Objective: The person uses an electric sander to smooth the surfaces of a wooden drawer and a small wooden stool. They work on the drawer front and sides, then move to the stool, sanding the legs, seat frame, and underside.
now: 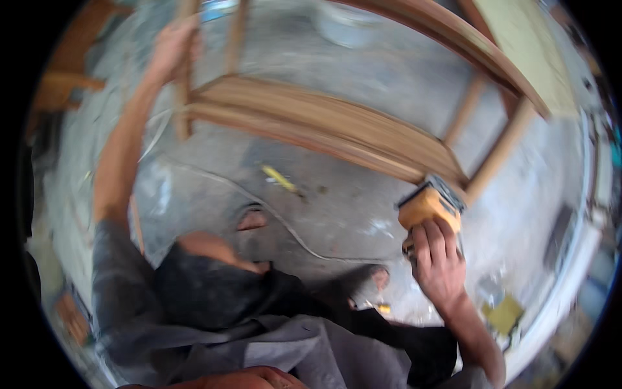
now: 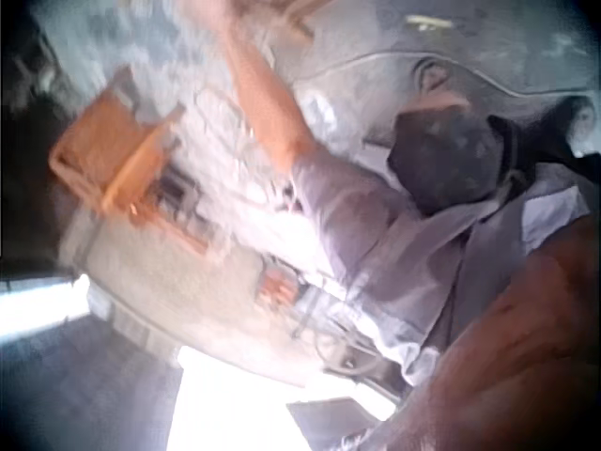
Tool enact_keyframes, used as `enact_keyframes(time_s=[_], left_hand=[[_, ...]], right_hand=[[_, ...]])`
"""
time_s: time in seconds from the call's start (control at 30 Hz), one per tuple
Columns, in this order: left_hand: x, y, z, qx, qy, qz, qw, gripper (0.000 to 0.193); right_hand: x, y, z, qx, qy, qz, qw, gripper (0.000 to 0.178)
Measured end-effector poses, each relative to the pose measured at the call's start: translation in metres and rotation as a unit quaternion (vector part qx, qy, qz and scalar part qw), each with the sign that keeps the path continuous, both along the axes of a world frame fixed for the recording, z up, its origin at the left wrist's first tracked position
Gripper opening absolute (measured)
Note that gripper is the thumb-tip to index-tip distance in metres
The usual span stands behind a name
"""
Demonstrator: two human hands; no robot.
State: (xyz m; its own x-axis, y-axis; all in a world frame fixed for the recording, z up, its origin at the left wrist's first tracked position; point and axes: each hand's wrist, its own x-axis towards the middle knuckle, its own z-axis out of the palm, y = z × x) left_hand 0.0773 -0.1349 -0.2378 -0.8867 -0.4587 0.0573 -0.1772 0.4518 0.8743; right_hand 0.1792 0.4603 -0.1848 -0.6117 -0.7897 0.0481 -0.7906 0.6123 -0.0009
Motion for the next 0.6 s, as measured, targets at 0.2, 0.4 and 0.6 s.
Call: enact_keyframes(time_s=[0.2,0.4,0.6], left_hand=[[-0.004,0.014,0.014,0.092,0.005,-0.036,0.995,0.046],[0.004,0.019,0.022,0.083,-0.012,-0.038,0.996,0.046],[-0.002,0.016,0.010,0.069,-0.007,-0.042,0.997,0.052]], right_hand=[[0.009,-0.156,0.001,0.047,-0.002,0.149,0.988,0.045],[0.007,-0.269,-0.008,-0.064,0.019,0.189,0.980,0.042],[0.011,-0.339,-0.008,-0.118,0.010,0.135,0.984,0.040]])
